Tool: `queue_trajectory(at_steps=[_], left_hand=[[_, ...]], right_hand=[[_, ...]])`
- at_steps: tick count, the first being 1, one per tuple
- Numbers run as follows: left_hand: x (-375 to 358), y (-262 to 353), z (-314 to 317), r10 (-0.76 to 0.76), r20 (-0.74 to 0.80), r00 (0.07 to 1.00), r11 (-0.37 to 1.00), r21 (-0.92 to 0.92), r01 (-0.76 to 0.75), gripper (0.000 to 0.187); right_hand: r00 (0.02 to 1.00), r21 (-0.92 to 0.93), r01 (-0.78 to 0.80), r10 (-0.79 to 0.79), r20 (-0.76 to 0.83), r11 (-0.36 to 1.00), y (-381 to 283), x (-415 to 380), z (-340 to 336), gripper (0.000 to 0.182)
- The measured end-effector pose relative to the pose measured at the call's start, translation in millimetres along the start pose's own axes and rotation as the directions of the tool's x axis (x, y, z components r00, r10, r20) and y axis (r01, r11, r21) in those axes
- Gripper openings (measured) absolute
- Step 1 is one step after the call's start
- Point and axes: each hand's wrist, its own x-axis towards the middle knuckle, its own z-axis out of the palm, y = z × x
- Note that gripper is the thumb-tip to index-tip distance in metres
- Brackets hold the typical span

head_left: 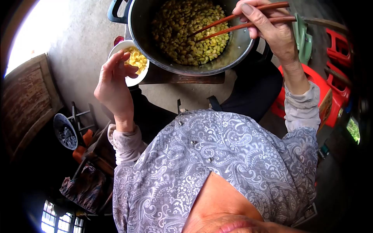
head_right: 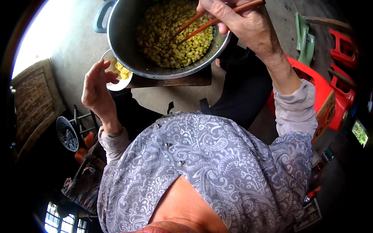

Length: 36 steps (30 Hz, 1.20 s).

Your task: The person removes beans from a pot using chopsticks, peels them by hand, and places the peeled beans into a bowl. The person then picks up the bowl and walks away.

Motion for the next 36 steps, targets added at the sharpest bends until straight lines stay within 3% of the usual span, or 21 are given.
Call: queue_trajectory(at_steps=[3, 6, 7, 8, 10, 12, 13, 16, 17, 20, 21, 22, 24, 27, 30, 32, 34, 36], left_hand=[[-2, -4, -6, 0.014, -0.071, 0.997, 0.959, 0.282, 0.006, 0.021], [10, -25, -24, 0.119, 0.289, 0.95, 0.677, 0.676, -0.291, 0.021], [7, -29, -26, -0.01, 0.21, 0.978, 0.692, 0.707, -0.145, 0.019], [4, -28, -27, -0.035, 0.164, 0.986, 0.679, 0.728, -0.097, 0.016], [0, -27, -32, -0.18, -0.004, 0.984, 0.778, 0.611, 0.145, 0.015], [-1, -24, -33, -0.215, -0.04, 0.976, 0.756, 0.625, 0.192, 0.014], [0, -23, -33, -0.23, -0.057, 0.971, 0.745, 0.632, 0.214, 0.014], [3, -25, -33, 0.122, 0.175, 0.977, 0.433, 0.877, -0.211, 0.012], [3, -27, -31, 0.152, 0.177, 0.972, 0.424, 0.877, -0.226, 0.014], [2, -33, -31, 0.169, 0.087, 0.982, 0.555, 0.815, -0.167, 0.016], [2, -32, -30, 0.164, 0.06, 0.985, 0.545, 0.827, -0.141, 0.017], [2, -28, -30, 0.131, 0.038, 0.991, 0.534, 0.839, -0.103, 0.017], [2, -29, -30, 0.118, 0.012, 0.993, 0.581, 0.81, -0.078, 0.017], [2, -29, -26, 0.181, -0.013, 0.983, 0.628, 0.771, -0.105, 0.016], [2, -27, -27, 0.185, -0.003, 0.983, 0.612, 0.783, -0.112, 0.019], [2, -31, -33, 0.243, -0.011, 0.97, 0.675, 0.72, -0.161, 0.019], [2, -35, -34, 0.228, -0.078, 0.97, 0.774, 0.619, -0.132, 0.018], [1, -36, -38, 0.234, -0.093, 0.968, 0.784, 0.607, -0.132, 0.018]], right_hand=[[0.999, -0.022, 0.007, -0.006, 0.045, 1.0, 4, 0, 2, 0.014], [0.992, 0.046, -0.123, 0.123, 0.01, 0.991, -1, -3, 1, 0.018], [0.999, -0.037, -0.009, 0.011, 0.049, 0.999, 5, -2, -5, 0.02], [0.991, -0.118, 0.11, -0.099, 0.089, 0.987, 12, -2, -13, 0.023], [0.993, -0.065, 0.092, -0.087, 0.074, 0.994, 15, -4, -16, 0.024], [0.991, -0.042, 0.122, -0.119, 0.068, 0.992, 13, -3, -20, 0.024], [0.997, -0.034, 0.017, -0.014, 0.078, 0.999, 6, -3, -21, 0.024], [0.983, -0.081, 0.045, -0.03, 0.183, 0.996, 6, 0, -7, 0.024], [0.984, -0.069, 0.049, -0.037, 0.172, 0.996, 14, -1, -4, 0.024], [0.992, 0.014, 0.034, -0.035, 0.118, 0.999, 14, 0, -11, 0.024], [0.997, 0.029, 0.055, -0.057, 0.047, 0.998, 10, -2, -12, 0.025], [0.997, 0.164, -0.024, 0.036, -0.068, 0.986, -1, -4, -3, 0.02], [0.998, 0.047, -0.02, 0.022, -0.062, 0.999, -3, -2, -7, 0.021], [0.997, 0.042, 0.0, 0.003, -0.073, 0.999, -7, -3, -9, 0.02], [1.0, -0.088, -0.028, 0.027, -0.013, 0.996, -18, -3, -2, 0.021], [0.985, -0.059, 0.108, -0.099, 0.142, 0.992, 0, 0, -7, 0.025], [0.973, -0.099, 0.073, -0.049, 0.224, 0.992, -1, 2, -6, 0.025], [0.977, -0.144, 0.034, -0.003, 0.212, 0.989, 4, 2, -5, 0.026]])
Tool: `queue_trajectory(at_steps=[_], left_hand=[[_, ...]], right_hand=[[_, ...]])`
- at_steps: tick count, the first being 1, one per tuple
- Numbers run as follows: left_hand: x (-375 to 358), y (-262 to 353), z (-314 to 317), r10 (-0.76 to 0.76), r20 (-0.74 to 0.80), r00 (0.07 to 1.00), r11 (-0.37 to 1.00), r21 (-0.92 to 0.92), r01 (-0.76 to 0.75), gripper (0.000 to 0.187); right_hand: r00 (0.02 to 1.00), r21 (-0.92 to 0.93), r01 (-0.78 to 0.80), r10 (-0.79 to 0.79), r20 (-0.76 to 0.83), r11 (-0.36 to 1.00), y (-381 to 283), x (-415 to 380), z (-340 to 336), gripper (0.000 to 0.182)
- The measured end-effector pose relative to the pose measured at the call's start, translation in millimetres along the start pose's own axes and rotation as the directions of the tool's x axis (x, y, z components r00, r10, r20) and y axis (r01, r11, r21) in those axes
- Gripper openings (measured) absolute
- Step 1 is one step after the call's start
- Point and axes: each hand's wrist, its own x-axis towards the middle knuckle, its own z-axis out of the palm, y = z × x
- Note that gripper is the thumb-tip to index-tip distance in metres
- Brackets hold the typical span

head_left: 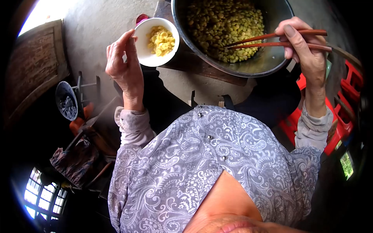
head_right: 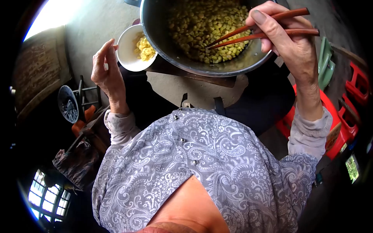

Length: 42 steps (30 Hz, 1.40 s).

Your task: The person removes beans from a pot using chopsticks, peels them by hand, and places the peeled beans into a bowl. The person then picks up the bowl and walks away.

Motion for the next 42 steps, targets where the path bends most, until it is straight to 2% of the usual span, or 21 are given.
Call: queue_trajectory(at_steps=[4, 5, 8, 9, 13, 14, 17, 20, 22, 24, 25, 28, 31, 35, 38, 40, 41, 42], left_hand=[[-3, -7, 4, -0.08, -0.061, 0.995, 0.988, -0.134, 0.071, 0.02], [-4, -8, 5, -0.071, -0.065, 0.995, 0.989, -0.136, 0.062, 0.019], [0, 4, -6, -0.066, 0.094, 0.993, 0.995, 0.084, 0.058, 0.018], [0, 3, -5, -0.04, 0.083, 0.996, 0.997, 0.066, 0.035, 0.017], [-4, 5, -9, -0.12, 0.075, 0.99, 0.993, -0.013, 0.121, 0.016], [-4, 6, -12, -0.108, 0.07, 0.992, 0.994, 0.002, 0.109, 0.015], [-1, 24, -13, -0.144, 0.089, 0.986, 0.989, -0.025, 0.147, 0.019], [5, 53, -11, -0.079, 0.123, 0.989, 0.981, -0.169, 0.1, 0.021], [13, 65, -8, 0.112, 0.158, 0.981, 0.962, -0.266, -0.066, 0.025], [23, 85, 5, 0.226, 0.121, 0.967, 0.918, -0.358, -0.17, 0.022], [30, 95, 7, 0.289, 0.156, 0.944, 0.906, -0.362, -0.218, 0.026], [38, 112, 19, 0.357, 0.261, 0.897, 0.902, -0.344, -0.259, 0.038], [44, 124, 30, 0.484, 0.304, 0.821, 0.859, -0.343, -0.38, 0.042], [44, 124, 41, 0.6, 0.148, 0.786, 0.782, -0.313, -0.539, 0.035], [49, 117, 25, 0.551, 0.1, 0.829, 0.808, -0.314, -0.499, 0.027], [45, 106, 3, 0.404, 0.109, 0.908, 0.901, -0.22, -0.374, 0.025], [38, 95, -5, 0.281, 0.111, 0.953, 0.953, -0.148, -0.263, 0.022], [34, 80, -7, 0.251, 0.044, 0.967, 0.965, -0.088, -0.247, 0.018]], right_hand=[[0.991, 0.129, 0.083, -0.068, -0.117, 0.988, -4, 2, -6, 0.025], [0.991, 0.057, 0.079, -0.072, -0.117, 0.995, -4, 1, -7, 0.026], [0.994, 0.207, 0.059, -0.039, -0.099, 0.977, 1, -1, -14, 0.026], [0.99, 0.148, 0.086, -0.067, -0.125, 0.985, 1, -1, -17, 0.026], [0.988, 0.238, 0.1, -0.069, -0.137, 0.966, 3, -6, -21, 0.026], [0.971, 0.219, 0.028, 0.026, -0.238, 0.975, 3, -10, -23, 0.026], [0.97, 0.305, 0.071, 0.005, -0.243, 0.95, 8, -14, -31, 0.026], [0.928, 0.379, 0.058, 0.09, -0.363, 0.924, 12, -15, -36, 0.026], [0.896, 0.505, 0.064, 0.173, -0.409, 0.861, 19, -16, -39, 0.025], [0.883, 0.6, 0.068, 0.232, -0.409, 0.797, 27, -18, -44, 0.024], [0.887, 0.634, 0.065, 0.246, -0.391, 0.77, 31, -20, -47, 0.024], [0.899, 0.703, 0.057, 0.27, -0.344, 0.709, 35, -26, -51, 0.024], [0.898, 0.749, 0.034, 0.309, -0.314, 0.662, 27, -30, -51, 0.024], [0.917, 0.812, -0.01, 0.33, -0.226, 0.584, 24, -31, -46, 0.025], [0.937, 0.878, -0.056, 0.329, -0.118, 0.476, 22, -28, -39, 0.025], [0.952, 0.863, 0.008, 0.261, -0.161, 0.504, 25, -23, -48, 0.025], [0.921, 0.789, 0.101, 0.244, -0.304, 0.606, 19, -21, -42, 0.022], [0.874, 0.693, 0.181, 0.21, -0.439, 0.698, 6, -19, -32, 0.023]])
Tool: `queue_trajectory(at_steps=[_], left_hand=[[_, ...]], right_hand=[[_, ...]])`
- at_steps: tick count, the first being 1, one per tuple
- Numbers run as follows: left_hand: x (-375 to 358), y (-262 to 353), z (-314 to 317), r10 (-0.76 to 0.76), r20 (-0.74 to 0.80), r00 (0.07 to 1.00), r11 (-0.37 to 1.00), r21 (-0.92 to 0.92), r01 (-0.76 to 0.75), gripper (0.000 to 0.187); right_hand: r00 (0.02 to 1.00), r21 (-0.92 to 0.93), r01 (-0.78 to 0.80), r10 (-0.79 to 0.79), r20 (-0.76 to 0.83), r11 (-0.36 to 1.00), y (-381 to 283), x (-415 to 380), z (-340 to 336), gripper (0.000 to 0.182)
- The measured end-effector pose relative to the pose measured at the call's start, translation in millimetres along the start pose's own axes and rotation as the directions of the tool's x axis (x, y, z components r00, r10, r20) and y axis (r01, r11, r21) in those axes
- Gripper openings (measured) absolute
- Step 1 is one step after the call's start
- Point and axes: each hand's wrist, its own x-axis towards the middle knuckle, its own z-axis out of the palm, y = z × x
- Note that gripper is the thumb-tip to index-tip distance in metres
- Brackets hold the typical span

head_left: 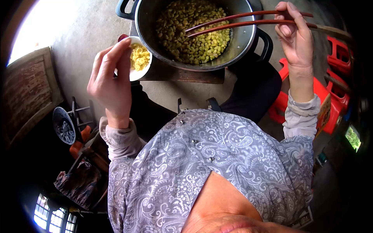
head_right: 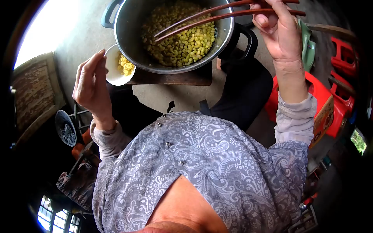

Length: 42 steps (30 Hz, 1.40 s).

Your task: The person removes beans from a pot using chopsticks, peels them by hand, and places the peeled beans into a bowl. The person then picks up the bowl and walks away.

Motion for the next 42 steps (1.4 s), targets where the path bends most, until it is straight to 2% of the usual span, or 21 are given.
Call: queue_trajectory(at_steps=[1, 2, 4, 5, 6, 8, 9, 12, 16, 17, 19, 22, 25, 27, 28, 31, 32, 35, 38, 42], left_hand=[[-9, -11, -5, -0.104, 0.073, 0.992, 0.994, 0.038, 0.102, 0.02], [-17, -22, -9, -0.209, 0.143, 0.967, 0.977, 0.083, 0.199, 0.022], [-33, -51, 6, -0.12, 0.393, 0.911, 0.924, 0.381, -0.043, 0.029], [-46, -62, 11, -0.213, 0.432, 0.876, 0.916, 0.4, 0.025, 0.034], [-47, -63, 14, -0.206, 0.417, 0.885, 0.924, 0.381, 0.036, 0.029], [-48, -61, 18, -0.329, 0.319, 0.889, 0.934, 0.25, 0.256, 0.025], [-43, -57, 19, -0.272, 0.29, 0.918, 0.946, 0.255, 0.2, 0.021], [-42, -57, 20, -0.266, 0.276, 0.924, 0.955, 0.204, 0.214, 0.022], [-43, -54, 18, -0.259, 0.221, 0.94, 0.952, 0.221, 0.21, 0.024], [-44, -55, 18, -0.258, 0.209, 0.943, 0.951, 0.225, 0.211, 0.023], [-46, -59, 18, -0.256, 0.182, 0.95, 0.95, 0.231, 0.211, 0.021], [-45, -59, 19, -0.24, 0.201, 0.95, 0.957, 0.211, 0.197, 0.018], [-42, -50, 16, -0.387, 0.325, 0.863, 0.92, 0.196, 0.339, 0.015], [-43, -56, 18, -0.243, 0.356, 0.902, 0.96, 0.224, 0.17, 0.013], [-45, -59, 19, -0.169, 0.374, 0.912, 0.968, 0.235, 0.083, 0.013], [-45, -53, 19, -0.301, 0.365, 0.881, 0.946, 0.234, 0.226, 0.014], [-44, -51, 19, -0.333, 0.358, 0.873, 0.936, 0.234, 0.261, 0.015], [-45, -55, 19, -0.268, 0.347, 0.899, 0.949, 0.255, 0.185, 0.016], [-46, -57, 19, -0.219, 0.341, 0.914, 0.957, 0.256, 0.134, 0.017], [-47, -58, 16, -0.314, 0.349, 0.883, 0.938, 0.258, 0.231, 0.017]], right_hand=[[0.996, -0.202, 0.088, -0.09, -0.005, 0.975, 0, 0, 2, 0.025], [0.996, -0.283, 0.089, -0.081, 0.04, 0.955, -1, -1, 6, 0.024], [0.991, -0.443, 0.102, -0.05, 0.127, 0.89, -2, -2, 19, 0.023], [0.981, -0.509, 0.131, -0.036, 0.191, 0.851, -3, -1, 24, 0.023], [0.978, -0.542, 0.113, 0.005, 0.211, 0.833, -3, 1, 27, 0.024], [0.965, -0.611, 0.07, 0.1, 0.241, 0.788, -2, 2, 31, 0.024], [0.966, -0.636, 0.099, 0.08, 0.247, 0.765, 1, 2, 36, 0.022], [0.932, -0.651, 0.104, 0.154, 0.327, 0.752, 16, 8, 31, 0.02], [0.976, -0.63, 0.103, 0.043, 0.212, 0.77, -3, 3, 44, 0.02], [0.973, -0.623, 0.155, -0.011, 0.229, 0.767, 6, 13, 21, 0.02], [0.968, -0.608, 0.197, -0.053, 0.246, 0.77, 9, 13, 17, 0.021], [0.965, -0.638, 0.211, -0.053, 0.258, 0.74, 2, 11, 19, 0.02], [0.96, -0.624, 0.199, -0.024, 0.278, 0.756, 1, 9, 19, 0.019], [0.945, -0.609, 0.222, -0.014, 0.326, 0.761, 5, 9, 19, 0.018], [0.953, -0.634, 0.203, -0.002, 0.303, 0.746, 7, 7, 22, 0.018], [0.973, -0.69, 0.141, 0.031, 0.231, 0.71, 12, 4, 32, 0.017], [0.974, -0.678, 0.159, -0.002, 0.227, 0.718, 12, 4, 32, 0.018], [0.96, -0.667, 0.25, -0.091, 0.265, 0.702, 11, 8, 24, 0.018], [0.965, -0.62, 0.208, -0.056, 0.256, 0.757, 9, 10, 20, 0.019], [0.955, -0.612, 0.24, -0.07, 0.289, 0.754, 6, 8, 25, 0.019]])
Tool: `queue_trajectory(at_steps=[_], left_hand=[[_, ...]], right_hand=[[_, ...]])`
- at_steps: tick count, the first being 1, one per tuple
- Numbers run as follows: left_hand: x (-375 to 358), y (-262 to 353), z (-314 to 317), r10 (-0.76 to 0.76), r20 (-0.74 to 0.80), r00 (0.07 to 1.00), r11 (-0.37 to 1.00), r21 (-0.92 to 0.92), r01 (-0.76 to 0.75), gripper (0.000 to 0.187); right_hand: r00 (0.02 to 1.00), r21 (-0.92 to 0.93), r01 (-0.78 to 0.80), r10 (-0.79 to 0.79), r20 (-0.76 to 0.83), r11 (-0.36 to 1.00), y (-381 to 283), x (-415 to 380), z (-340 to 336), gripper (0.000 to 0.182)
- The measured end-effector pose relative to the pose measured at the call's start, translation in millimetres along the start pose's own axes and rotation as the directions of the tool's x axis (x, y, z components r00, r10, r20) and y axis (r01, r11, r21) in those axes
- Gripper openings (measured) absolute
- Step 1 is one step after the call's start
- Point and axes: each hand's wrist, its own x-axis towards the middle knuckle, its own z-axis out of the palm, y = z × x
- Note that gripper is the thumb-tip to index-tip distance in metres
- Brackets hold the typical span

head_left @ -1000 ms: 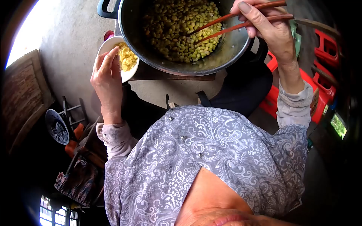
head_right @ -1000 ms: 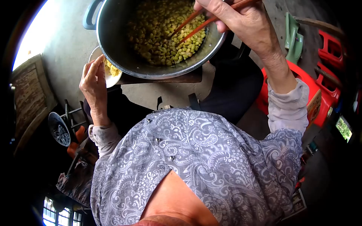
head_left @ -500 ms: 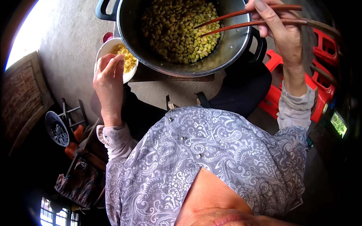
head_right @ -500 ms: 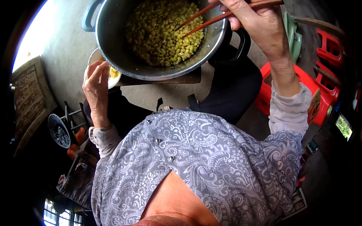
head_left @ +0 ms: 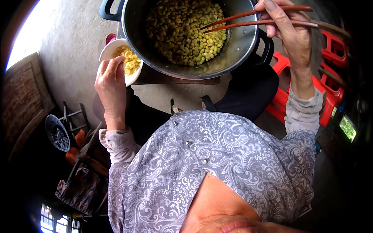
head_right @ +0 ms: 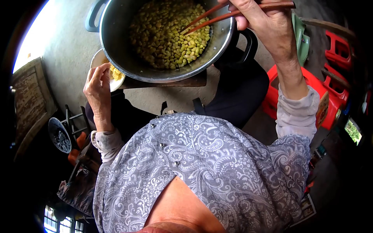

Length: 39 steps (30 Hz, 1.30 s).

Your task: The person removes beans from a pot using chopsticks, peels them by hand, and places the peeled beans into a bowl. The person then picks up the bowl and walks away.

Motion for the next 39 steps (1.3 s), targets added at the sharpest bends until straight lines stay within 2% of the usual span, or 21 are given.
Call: queue_trajectory(at_steps=[2, 5, 8, 9, 14, 15, 18, 21, 24, 27, 31, 32, 34, 37, 39], left_hand=[[0, 1, 0, -0.05, 0.028, 0.998, 0.999, -0.002, 0.05, 0.015], [5, 0, 3, 0.212, -0.037, 0.977, 0.975, 0.083, -0.208, 0.014], [3, 2, 4, 0.171, -0.078, 0.982, 0.985, 0.038, -0.169, 0.012], [3, 2, 4, 0.142, -0.097, 0.985, 0.99, 0.033, -0.139, 0.011], [1, 9, -5, 0.015, -0.13, 0.991, 1.0, 0.026, -0.011, 0.013], [1, 10, -6, 0.046, -0.165, 0.985, 0.999, 0.034, -0.04, 0.019], [2, 26, -12, 0.012, -0.249, 0.968, 0.993, -0.107, -0.039, 0.027], [4, 35, -19, 0.079, -0.307, 0.948, 0.978, -0.161, -0.134, 0.031], [3, 50, -28, 0.067, -0.293, 0.954, 0.966, -0.219, -0.135, 0.031], [3, 59, -32, 0.132, -0.268, 0.954, 0.958, -0.213, -0.192, 0.032], [11, 82, -32, 0.253, -0.213, 0.944, 0.868, -0.38, -0.319, 0.038], [13, 87, -33, 0.339, -0.22, 0.914, 0.864, -0.311, -0.396, 0.038], [18, 107, -38, 0.352, -0.246, 0.903, 0.821, -0.381, -0.424, 0.039], [15, 99, -42, 0.428, -0.343, 0.836, 0.816, -0.25, -0.521, 0.037], [8, 93, -46, 0.407, -0.382, 0.83, 0.833, -0.219, -0.509, 0.034]], right_hand=[[1.0, -0.033, -0.021, 0.021, 0.014, 0.999, -3, 0, 1, 0.019], [0.998, -0.11, -0.048, 0.052, 0.037, 0.993, -1, 0, 5, 0.02], [0.998, -0.003, -0.001, 0.001, -0.057, 1.0, 10, 1, 0, 0.02], [0.998, 0.109, 0.007, -0.001, -0.06, 0.994, 14, 2, -3, 0.019], [0.988, 0.061, -0.047, 0.055, -0.147, 0.997, 10, 0, -8, 0.02], [0.982, 0.062, -0.06, 0.07, -0.174, 0.996, 10, 0, -10, 0.02], [0.982, 0.042, -0.079, 0.085, -0.168, 0.996, 10, 0, -15, 0.021], [0.962, -0.093, -0.187, 0.163, -0.218, 0.978, -11, -5, -9, 0.022], [0.967, 0.0, -0.13, 0.127, -0.221, 0.992, -4, -6, -14, 0.022], [0.96, 0.025, -0.115, 0.118, -0.255, 0.993, -4, -9, -17, 0.022], [0.969, 0.247, 0.0, 0.061, -0.24, 0.969, 0, -12, -27, 0.027], [0.971, 0.35, 0.028, 0.058, -0.233, 0.936, -2, -13, -24, 0.027], [0.974, 0.54, 0.08, 0.05, -0.221, 0.838, -7, -14, -14, 0.027], [0.976, 0.7, -0.093, 0.202, -0.076, 0.708, -21, -21, 1, 0.028], [0.947, 0.754, -0.253, 0.314, 0.066, 0.606, -27, -25, 6, 0.028]])
